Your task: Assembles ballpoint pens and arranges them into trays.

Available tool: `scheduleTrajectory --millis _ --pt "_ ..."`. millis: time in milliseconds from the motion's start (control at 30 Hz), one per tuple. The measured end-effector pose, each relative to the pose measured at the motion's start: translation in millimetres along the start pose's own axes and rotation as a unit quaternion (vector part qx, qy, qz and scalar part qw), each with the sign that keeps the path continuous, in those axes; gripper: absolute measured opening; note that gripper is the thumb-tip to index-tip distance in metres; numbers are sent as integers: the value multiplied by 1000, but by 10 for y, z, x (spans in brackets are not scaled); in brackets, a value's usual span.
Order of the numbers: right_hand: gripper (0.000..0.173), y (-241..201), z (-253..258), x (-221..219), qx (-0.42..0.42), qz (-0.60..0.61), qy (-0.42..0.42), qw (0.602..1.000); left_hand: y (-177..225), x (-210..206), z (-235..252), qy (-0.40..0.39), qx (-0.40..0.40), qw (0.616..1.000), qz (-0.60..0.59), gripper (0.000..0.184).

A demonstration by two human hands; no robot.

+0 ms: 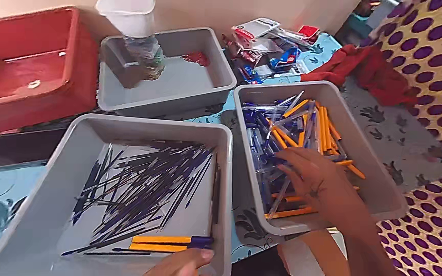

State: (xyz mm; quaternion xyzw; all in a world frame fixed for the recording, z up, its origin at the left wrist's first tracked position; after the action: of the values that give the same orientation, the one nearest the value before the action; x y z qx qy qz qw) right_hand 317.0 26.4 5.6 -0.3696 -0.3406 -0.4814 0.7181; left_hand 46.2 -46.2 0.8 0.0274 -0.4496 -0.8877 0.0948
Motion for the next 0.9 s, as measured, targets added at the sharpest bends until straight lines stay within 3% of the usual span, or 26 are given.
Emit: scheduleTrajectory --millis 167,333,700,900 --pt "31 -25 -10 -100 27 21 -47 998 8 -173 -2 -14 -55 983 175 21" --pt "28 69 -42 -136 21 7 -60 998 -6 -273 2 -50 -77 976 198 22" --pt "32 -37 5 291 -58 86 147 984 -18 -303 -20 -56 -88 971 214 22" --pt "31 35 13 630 -75 251 283 923 -21 -319 -14 -68 -87 969 222 23"
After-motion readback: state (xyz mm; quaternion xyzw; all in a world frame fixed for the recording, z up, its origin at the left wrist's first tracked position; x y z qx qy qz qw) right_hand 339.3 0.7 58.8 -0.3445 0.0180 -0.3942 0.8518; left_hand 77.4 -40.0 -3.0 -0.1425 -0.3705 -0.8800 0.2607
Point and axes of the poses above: each hand's wrist, its own z-axis towards the middle knuckle, its own x-axis out of the back of the hand, y = z × x, the point moved 8 cm from there along z, towards the middle knuckle, and after that the axes turned 13 degrees about y, right-handed, at the moved point
